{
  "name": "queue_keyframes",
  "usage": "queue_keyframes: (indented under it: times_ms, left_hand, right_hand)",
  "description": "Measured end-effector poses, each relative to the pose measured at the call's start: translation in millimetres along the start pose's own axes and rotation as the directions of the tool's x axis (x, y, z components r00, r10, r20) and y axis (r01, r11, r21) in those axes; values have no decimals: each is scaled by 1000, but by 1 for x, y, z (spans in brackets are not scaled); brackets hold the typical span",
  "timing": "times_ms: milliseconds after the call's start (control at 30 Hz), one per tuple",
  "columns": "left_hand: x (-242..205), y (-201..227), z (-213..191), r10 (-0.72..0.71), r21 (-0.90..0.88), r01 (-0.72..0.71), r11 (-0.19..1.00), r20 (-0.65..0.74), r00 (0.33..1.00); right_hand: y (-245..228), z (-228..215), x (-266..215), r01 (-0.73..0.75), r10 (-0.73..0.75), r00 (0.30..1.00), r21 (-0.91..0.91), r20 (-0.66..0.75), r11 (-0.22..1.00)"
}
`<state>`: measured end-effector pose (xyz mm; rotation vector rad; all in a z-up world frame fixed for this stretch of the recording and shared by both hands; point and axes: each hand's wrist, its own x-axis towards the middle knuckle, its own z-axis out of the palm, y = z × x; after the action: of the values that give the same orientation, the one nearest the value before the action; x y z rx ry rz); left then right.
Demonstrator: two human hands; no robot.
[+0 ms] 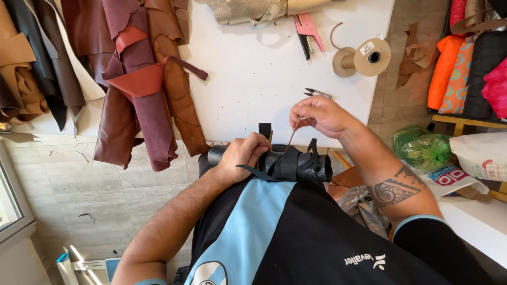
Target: Rolling up leather scraps and securing them by tying string around them in knots.
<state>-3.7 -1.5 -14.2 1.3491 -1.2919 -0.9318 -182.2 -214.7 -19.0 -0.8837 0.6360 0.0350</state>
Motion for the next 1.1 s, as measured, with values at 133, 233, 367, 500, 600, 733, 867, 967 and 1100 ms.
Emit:
queue_keyframes:
  times_ms: [133, 233, 367, 500, 600, 733, 867, 967, 1100]
  left_hand:
    - [3, -6, 7, -68, 43, 69, 997, -18, 997]
    - [3, -14, 10, -64, 83, 66, 994, -28, 998]
    - [3, -11, 12, -68, 112, 74, 991, -57, 996]
    - [5, 0, 9, -175, 110, 187, 976, -109, 978]
    - [9, 10, 5, -235, 108, 245, 964, -92, 968]
    - [14, 9, 4, -265, 57, 268, 962, -52, 963]
    - [20, -15, 4, -225, 139, 229, 963, -46, 973]
    - [19, -32, 3, -260, 116, 266, 957, -62, 964]
    - [23, -37, -2, -257, 50, 257, 965, -5, 966]
  right_hand:
    - [18, 21, 15, 95, -89, 995, 250, -36, 964]
    - [64, 32, 27, 81, -52, 994, 336, -96, 938]
    - [80, 43, 18, 46, -17, 995, 296, -102, 954]
    - [89, 38, 11, 103, -76, 976, 124, -206, 987]
    - [75, 52, 7, 259, -248, 950, 37, -189, 965]
    - [51, 69, 4, 361, -366, 909, -60, -200, 931]
    - [63, 66, 14, 339, -371, 891, -160, -263, 927]
    - [68, 68, 19, 328, -385, 884, -234, -266, 915]
    - [77, 63, 25, 321, -411, 866, -314, -283, 893]
